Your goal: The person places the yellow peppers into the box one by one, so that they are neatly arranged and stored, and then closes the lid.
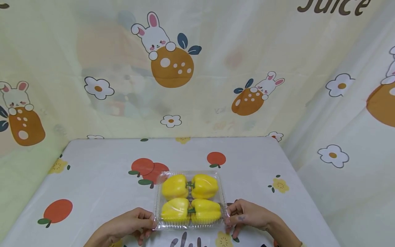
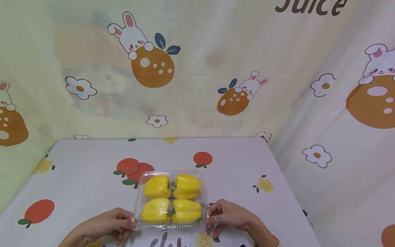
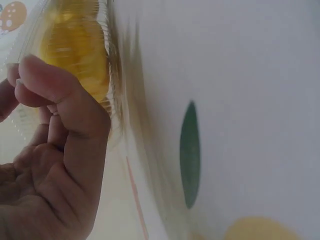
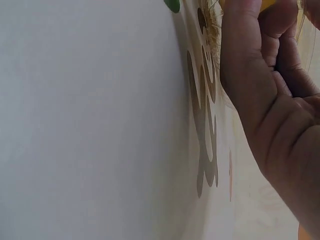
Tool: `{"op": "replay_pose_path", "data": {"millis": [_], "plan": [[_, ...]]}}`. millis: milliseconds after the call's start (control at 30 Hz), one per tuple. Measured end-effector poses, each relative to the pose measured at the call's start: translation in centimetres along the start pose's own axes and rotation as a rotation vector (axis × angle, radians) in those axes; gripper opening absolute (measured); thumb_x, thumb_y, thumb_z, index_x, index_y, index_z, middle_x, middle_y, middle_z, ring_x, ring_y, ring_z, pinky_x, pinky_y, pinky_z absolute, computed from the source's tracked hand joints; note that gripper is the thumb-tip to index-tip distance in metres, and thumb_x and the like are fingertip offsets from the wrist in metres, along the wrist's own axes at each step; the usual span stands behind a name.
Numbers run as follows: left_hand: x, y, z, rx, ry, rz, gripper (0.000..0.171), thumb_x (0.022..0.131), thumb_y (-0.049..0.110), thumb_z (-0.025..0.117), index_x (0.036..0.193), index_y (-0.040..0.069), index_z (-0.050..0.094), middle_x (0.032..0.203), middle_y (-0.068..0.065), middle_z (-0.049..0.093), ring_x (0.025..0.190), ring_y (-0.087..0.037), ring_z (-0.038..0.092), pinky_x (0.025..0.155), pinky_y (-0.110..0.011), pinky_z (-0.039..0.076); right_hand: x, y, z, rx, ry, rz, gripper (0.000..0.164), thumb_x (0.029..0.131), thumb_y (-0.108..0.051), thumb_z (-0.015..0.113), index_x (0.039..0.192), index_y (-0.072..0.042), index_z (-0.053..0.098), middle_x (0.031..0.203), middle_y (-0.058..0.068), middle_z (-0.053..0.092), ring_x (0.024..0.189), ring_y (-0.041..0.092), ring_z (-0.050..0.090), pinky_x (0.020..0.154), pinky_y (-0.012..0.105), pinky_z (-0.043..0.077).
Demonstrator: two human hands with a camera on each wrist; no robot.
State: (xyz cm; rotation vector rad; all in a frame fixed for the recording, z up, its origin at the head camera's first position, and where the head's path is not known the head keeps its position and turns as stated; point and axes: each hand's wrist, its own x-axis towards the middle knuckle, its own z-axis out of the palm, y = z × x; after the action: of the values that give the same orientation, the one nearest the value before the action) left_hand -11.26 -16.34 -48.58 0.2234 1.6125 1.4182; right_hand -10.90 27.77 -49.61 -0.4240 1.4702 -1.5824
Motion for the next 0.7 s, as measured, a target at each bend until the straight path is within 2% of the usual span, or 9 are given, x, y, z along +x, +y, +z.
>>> {"op": "replay_pose_path", "data": {"millis": [233,467,700], "plan": [[-0.21,0.0,0.0,0.003,-0.01,0.016,0.023,0.104,0.025,0.063,0.093,0.005,0.07,0.071,0.006,0.063,0.059,-0.007,0.053,0.06,-0.017,0.05,0.01,0.12,0.06,0.017,-0.015,-0.02,0.047,0.104,-0.006,0.06,0.113,0.037,0.043,0.099,0.0,0.079,0.093,0.008,0.075,0.076,0.025,0.065],[-0.13,-0.06,0.06,0.003,-0.02,0.017,0.021,0.105,0.023,0.061,0.088,0.012,0.065,0.072,0.006,0.062,0.06,-0.007,0.051,0.059,-0.016,0.05,-0.04,0.15,-0.06,0.017,-0.002,-0.001,0.048,0.104,-0.007,0.062,0.115,0.037,0.044,0.099,-0.001,0.079,0.092,0.008,0.075,0.076,0.024,0.065],[0.24,-0.28,-0.01,0.003,-0.012,-0.001,0.021,0.106,0.022,0.059,0.088,0.013,0.065,0.072,0.006,0.06,0.061,-0.008,0.05,0.058,-0.016,0.049,0.01,0.12,-0.02,0.013,0.01,-0.001,0.045,0.103,-0.005,0.063,0.113,0.036,0.047,0.098,0.001,0.079,0.091,0.01,0.076,0.076,0.025,0.065]]}}
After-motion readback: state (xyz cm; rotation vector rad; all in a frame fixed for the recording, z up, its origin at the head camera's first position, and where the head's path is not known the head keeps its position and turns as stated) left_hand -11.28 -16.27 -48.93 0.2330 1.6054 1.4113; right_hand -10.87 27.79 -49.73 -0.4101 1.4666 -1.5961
